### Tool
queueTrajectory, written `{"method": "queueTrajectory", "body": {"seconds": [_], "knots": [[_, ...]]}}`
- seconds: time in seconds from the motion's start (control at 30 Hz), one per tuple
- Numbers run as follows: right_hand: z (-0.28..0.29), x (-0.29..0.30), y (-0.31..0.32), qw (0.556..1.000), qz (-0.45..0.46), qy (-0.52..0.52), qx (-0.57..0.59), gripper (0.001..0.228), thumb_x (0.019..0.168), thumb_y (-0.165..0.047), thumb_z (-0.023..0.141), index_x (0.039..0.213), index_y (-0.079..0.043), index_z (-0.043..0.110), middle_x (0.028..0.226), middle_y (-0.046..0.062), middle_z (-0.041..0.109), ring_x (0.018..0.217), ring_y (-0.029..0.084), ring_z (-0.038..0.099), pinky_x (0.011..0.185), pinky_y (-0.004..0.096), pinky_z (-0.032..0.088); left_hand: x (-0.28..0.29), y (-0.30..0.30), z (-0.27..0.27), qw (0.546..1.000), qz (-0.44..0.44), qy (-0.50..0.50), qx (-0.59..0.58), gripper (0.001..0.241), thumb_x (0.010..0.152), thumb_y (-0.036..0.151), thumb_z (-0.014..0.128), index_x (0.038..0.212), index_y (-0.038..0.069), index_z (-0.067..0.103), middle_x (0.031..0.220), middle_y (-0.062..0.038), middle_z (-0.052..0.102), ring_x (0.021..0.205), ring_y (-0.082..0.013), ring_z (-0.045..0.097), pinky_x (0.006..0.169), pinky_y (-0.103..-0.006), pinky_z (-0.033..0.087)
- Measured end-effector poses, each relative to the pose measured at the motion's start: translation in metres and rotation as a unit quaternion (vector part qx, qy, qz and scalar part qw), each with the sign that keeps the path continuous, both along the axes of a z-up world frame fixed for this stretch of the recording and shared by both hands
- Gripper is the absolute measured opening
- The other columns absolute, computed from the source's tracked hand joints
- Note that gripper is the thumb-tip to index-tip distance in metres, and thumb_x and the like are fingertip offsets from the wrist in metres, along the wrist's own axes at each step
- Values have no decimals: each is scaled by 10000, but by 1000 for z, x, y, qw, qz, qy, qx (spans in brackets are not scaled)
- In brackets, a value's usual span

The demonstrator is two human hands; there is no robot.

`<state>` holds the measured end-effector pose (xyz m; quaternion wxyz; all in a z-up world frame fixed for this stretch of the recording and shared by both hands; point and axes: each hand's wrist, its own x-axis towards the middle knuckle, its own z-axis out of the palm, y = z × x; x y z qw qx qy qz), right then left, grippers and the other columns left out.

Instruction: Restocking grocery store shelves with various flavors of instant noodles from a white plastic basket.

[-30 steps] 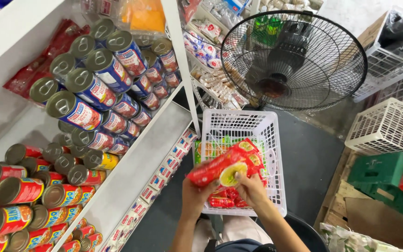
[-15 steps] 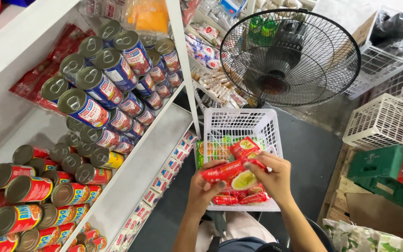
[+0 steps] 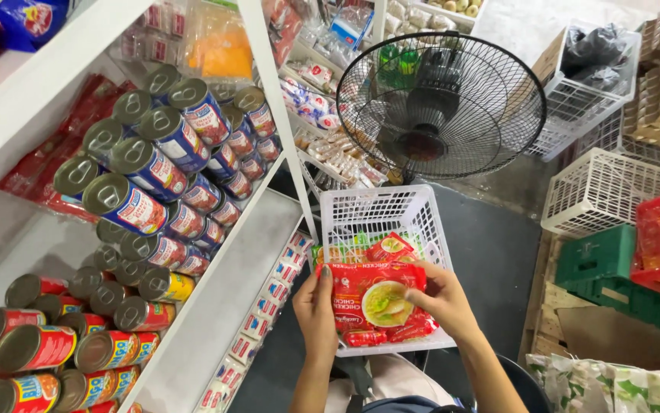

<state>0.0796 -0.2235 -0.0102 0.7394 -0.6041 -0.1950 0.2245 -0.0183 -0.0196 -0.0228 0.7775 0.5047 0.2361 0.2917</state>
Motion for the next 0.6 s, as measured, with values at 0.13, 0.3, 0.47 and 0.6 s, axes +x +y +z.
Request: {"method": "queueTrajectory", "body": {"seconds": [0.13, 0.3, 0.47, 0.6], "knots": [[12, 3, -6, 997, -23, 6, -77, 381, 800, -19, 798, 1162, 20, 688, 972, 81, 787, 811, 108, 744, 699, 255, 623, 11, -9, 53, 987, -86, 39, -132, 260, 960, 202, 641, 1132, 22, 714, 949, 2, 757, 817, -41, 680, 722, -232, 557], [13, 0, -9, 988, -134, 79, -20, 307, 866, -27, 749, 1152, 63, 683, 934, 135, 786, 769, 152, 750, 671, 286, 617, 12, -22, 39, 925, -319, 195, -65, 543, 728, 101, 809, 1245, 160, 652, 979, -41, 798, 807, -162, 764, 722, -347, 637], [9, -11, -11, 975, -164, 146, -18, 370, 846, -103, 731, 1188, 22, 668, 999, 115, 799, 847, 134, 759, 764, 297, 627, 18, -28, 54, 954, -278, 112, -12, 371, 747, 94, 853, 1084, -5, 733, 984, -125, 814, 846, -180, 791, 781, -319, 635], [-16, -15, -23, 981, -130, 141, -24, 387, 802, -61, 787, 1151, 58, 668, 1010, 145, 792, 869, 173, 763, 779, 346, 631, 22, -26, 41, 955, -279, 91, 40, 369, 764, 110, 887, 1067, -36, 734, 976, -124, 807, 857, -179, 767, 796, -312, 614]]}}
